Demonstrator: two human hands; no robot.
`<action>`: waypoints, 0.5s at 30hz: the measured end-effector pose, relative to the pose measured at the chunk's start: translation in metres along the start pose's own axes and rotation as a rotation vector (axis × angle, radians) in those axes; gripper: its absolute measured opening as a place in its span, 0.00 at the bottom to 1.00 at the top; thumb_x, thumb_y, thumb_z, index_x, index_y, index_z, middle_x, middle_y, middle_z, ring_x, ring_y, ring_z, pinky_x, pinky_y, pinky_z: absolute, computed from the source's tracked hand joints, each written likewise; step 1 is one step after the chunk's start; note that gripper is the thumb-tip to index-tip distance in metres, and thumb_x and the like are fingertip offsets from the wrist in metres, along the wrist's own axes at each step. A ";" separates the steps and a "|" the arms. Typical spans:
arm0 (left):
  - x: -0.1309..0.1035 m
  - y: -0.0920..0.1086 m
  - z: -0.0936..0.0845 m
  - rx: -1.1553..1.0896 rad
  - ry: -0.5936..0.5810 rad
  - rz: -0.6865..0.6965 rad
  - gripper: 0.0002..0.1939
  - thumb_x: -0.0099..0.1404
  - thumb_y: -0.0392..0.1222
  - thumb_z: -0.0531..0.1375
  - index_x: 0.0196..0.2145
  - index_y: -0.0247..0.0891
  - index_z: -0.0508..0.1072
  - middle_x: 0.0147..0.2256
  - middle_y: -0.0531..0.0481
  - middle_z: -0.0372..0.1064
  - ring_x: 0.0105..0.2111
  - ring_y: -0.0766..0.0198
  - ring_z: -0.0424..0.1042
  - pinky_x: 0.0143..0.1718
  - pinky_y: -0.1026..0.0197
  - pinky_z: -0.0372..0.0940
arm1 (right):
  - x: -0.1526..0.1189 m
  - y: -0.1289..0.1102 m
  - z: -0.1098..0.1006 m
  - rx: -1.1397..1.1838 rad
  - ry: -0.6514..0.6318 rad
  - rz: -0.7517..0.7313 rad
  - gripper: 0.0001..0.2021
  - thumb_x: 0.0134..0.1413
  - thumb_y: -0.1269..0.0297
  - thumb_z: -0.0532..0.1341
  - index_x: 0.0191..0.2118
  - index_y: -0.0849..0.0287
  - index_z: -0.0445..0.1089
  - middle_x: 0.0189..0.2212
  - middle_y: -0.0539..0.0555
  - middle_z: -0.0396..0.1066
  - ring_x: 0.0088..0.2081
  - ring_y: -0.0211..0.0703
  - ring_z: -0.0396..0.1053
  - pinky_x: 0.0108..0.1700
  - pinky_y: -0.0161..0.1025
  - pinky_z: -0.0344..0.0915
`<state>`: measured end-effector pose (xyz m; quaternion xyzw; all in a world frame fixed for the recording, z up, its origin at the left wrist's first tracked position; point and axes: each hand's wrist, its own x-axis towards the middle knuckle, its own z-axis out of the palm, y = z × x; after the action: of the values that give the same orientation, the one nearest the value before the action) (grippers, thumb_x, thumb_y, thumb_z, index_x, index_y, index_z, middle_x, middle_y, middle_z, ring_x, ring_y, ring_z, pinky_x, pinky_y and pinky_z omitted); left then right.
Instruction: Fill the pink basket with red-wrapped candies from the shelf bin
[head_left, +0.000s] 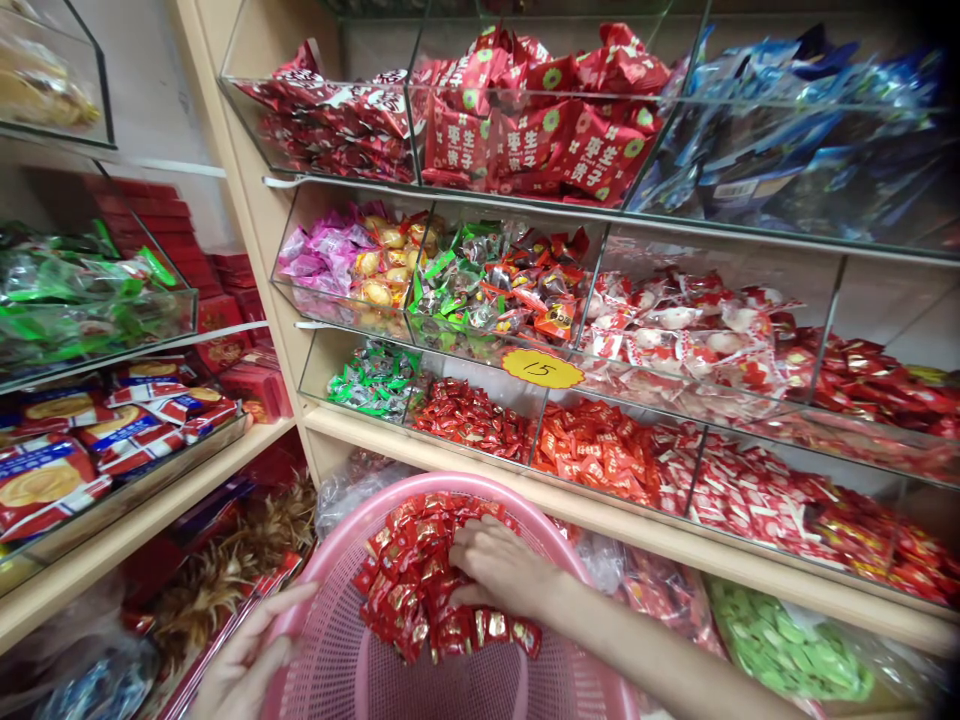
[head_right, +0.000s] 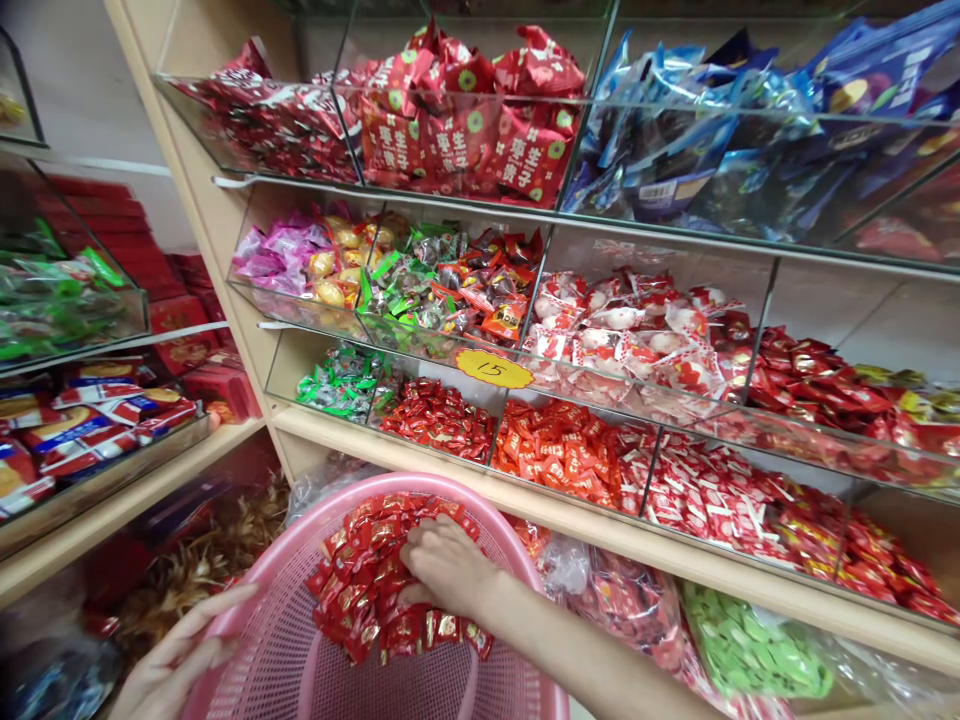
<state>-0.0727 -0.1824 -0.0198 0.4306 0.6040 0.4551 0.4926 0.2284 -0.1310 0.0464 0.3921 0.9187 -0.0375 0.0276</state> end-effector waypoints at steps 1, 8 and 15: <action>0.000 0.001 0.000 0.004 0.002 -0.003 0.27 0.47 0.56 0.62 0.43 0.39 0.72 0.51 0.43 0.64 0.54 0.44 0.60 0.59 0.46 0.46 | 0.000 0.000 0.001 -0.001 0.002 0.013 0.17 0.50 0.50 0.62 0.35 0.60 0.69 0.34 0.54 0.70 0.42 0.47 0.66 0.44 0.40 0.58; 0.000 -0.002 -0.001 -0.019 -0.016 -0.028 0.28 0.48 0.57 0.62 0.44 0.39 0.70 0.50 0.43 0.65 0.53 0.43 0.61 0.59 0.45 0.47 | -0.003 0.003 0.001 -0.006 -0.001 0.021 0.18 0.51 0.49 0.60 0.37 0.60 0.68 0.36 0.55 0.70 0.42 0.47 0.65 0.44 0.41 0.58; 0.001 -0.001 0.000 0.003 0.012 0.014 0.28 0.46 0.60 0.62 0.41 0.41 0.73 0.49 0.44 0.66 0.54 0.44 0.60 0.59 0.46 0.46 | 0.001 0.006 0.001 0.009 -0.010 0.037 0.17 0.53 0.49 0.58 0.35 0.60 0.69 0.34 0.55 0.70 0.41 0.47 0.66 0.43 0.40 0.57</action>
<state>-0.0732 -0.1815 -0.0214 0.4329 0.6044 0.4604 0.4851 0.2323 -0.1258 0.0454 0.4092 0.9109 -0.0431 0.0310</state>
